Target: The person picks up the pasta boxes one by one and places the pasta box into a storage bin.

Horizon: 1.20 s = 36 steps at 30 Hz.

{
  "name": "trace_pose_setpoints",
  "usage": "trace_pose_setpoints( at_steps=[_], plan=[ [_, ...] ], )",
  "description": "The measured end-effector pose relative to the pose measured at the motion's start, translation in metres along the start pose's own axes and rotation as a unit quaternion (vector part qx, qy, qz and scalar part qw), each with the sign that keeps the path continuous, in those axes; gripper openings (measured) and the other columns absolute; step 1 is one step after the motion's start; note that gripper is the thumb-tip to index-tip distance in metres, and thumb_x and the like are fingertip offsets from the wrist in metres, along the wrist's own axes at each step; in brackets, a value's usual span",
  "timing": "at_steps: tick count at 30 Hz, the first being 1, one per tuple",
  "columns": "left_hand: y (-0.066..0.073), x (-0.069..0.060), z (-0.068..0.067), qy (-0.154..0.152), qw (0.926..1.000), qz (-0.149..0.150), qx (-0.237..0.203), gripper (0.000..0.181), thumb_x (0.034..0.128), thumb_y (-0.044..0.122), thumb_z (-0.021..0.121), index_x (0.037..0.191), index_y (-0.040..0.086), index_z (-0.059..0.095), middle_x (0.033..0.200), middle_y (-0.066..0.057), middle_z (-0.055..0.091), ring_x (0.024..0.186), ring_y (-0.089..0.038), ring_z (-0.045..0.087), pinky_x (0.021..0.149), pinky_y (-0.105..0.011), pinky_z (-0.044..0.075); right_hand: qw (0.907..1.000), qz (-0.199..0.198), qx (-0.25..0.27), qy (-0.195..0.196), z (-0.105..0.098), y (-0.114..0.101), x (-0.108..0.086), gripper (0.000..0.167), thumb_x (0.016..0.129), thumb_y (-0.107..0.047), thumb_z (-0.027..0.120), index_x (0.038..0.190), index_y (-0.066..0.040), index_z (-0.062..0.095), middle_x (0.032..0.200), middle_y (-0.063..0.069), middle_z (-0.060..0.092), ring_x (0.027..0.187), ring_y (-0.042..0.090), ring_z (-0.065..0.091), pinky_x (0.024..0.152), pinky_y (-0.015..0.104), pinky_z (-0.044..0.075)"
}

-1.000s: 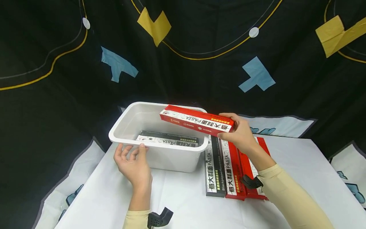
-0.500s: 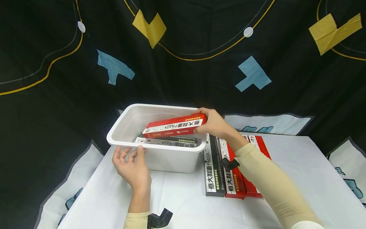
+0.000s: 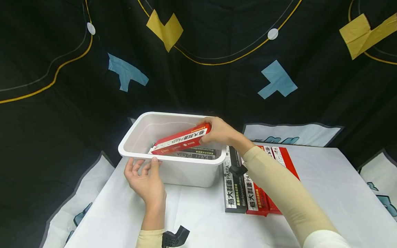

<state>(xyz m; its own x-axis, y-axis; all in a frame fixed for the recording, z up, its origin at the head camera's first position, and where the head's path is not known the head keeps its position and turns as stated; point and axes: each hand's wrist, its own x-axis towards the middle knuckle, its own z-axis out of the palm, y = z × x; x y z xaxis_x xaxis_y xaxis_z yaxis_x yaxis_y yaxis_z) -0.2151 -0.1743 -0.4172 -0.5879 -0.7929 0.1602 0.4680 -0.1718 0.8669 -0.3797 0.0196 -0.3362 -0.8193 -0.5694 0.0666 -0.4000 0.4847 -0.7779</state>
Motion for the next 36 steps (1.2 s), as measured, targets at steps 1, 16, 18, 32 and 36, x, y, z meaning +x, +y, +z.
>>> trace_pose_setpoints(
  at_steps=[1, 16, 18, 32, 36],
  plan=[
    [0.000, 0.000, 0.001, 0.000, 1.0000, 0.001, 0.000, 0.073, 0.0877, 0.012, 0.073, 0.144, 0.018, 0.028, 0.130, -0.006, 0.044, 0.105, -0.026, 0.060, 0.087, -0.032, 0.058, 1.0000, 0.005, -0.002, 0.001, 0.000, 0.000, 0.001, 0.066, 0.067, -0.018, 0.084, 0.127, -0.018, 0.057, 0.116, -0.002, 0.057, 0.106, 0.023, 0.052, 0.077, 0.035, 0.059],
    [0.000, -0.001, 0.001, 0.006, 0.9998, 0.000, 0.019, 0.073, 0.0883, 0.012, 0.073, 0.145, 0.018, 0.027, 0.129, -0.005, 0.045, 0.104, -0.025, 0.061, 0.085, -0.031, 0.058, 0.9979, 0.022, -0.060, 0.006, 0.001, -0.002, 0.009, 0.067, 0.071, -0.015, 0.084, 0.132, -0.015, 0.057, 0.121, 0.002, 0.058, 0.105, 0.023, 0.053, 0.083, 0.035, 0.057],
    [0.000, -0.002, 0.000, 0.007, 0.9998, 0.000, 0.020, 0.073, 0.0881, 0.013, 0.073, 0.145, 0.018, 0.027, 0.129, -0.005, 0.045, 0.104, -0.025, 0.061, 0.085, -0.030, 0.058, 0.9958, 0.004, -0.090, 0.017, 0.002, -0.001, 0.008, 0.066, 0.072, -0.013, 0.084, 0.133, -0.014, 0.057, 0.124, 0.004, 0.059, 0.107, 0.024, 0.054, 0.086, 0.036, 0.056],
    [-0.001, -0.002, -0.002, -0.007, 0.9999, 0.010, 0.004, 0.074, 0.0882, 0.010, 0.072, 0.145, 0.017, 0.026, 0.130, -0.007, 0.043, 0.104, -0.027, 0.060, 0.086, -0.033, 0.058, 0.9904, -0.070, 0.047, 0.109, -0.001, 0.017, -0.025, 0.063, 0.078, -0.008, 0.077, 0.136, -0.014, 0.054, 0.135, -0.001, 0.055, 0.126, 0.026, 0.049, 0.110, 0.035, 0.040],
    [0.001, 0.000, -0.001, -0.008, 0.9999, 0.012, 0.002, 0.074, 0.0883, 0.009, 0.072, 0.145, 0.017, 0.026, 0.131, -0.007, 0.042, 0.104, -0.027, 0.059, 0.086, -0.033, 0.058, 0.9818, -0.087, 0.125, 0.114, -0.008, 0.021, -0.042, 0.061, 0.080, -0.004, 0.073, 0.137, -0.011, 0.053, 0.137, 0.004, 0.054, 0.128, 0.025, 0.048, 0.111, 0.035, 0.038]
  ],
)
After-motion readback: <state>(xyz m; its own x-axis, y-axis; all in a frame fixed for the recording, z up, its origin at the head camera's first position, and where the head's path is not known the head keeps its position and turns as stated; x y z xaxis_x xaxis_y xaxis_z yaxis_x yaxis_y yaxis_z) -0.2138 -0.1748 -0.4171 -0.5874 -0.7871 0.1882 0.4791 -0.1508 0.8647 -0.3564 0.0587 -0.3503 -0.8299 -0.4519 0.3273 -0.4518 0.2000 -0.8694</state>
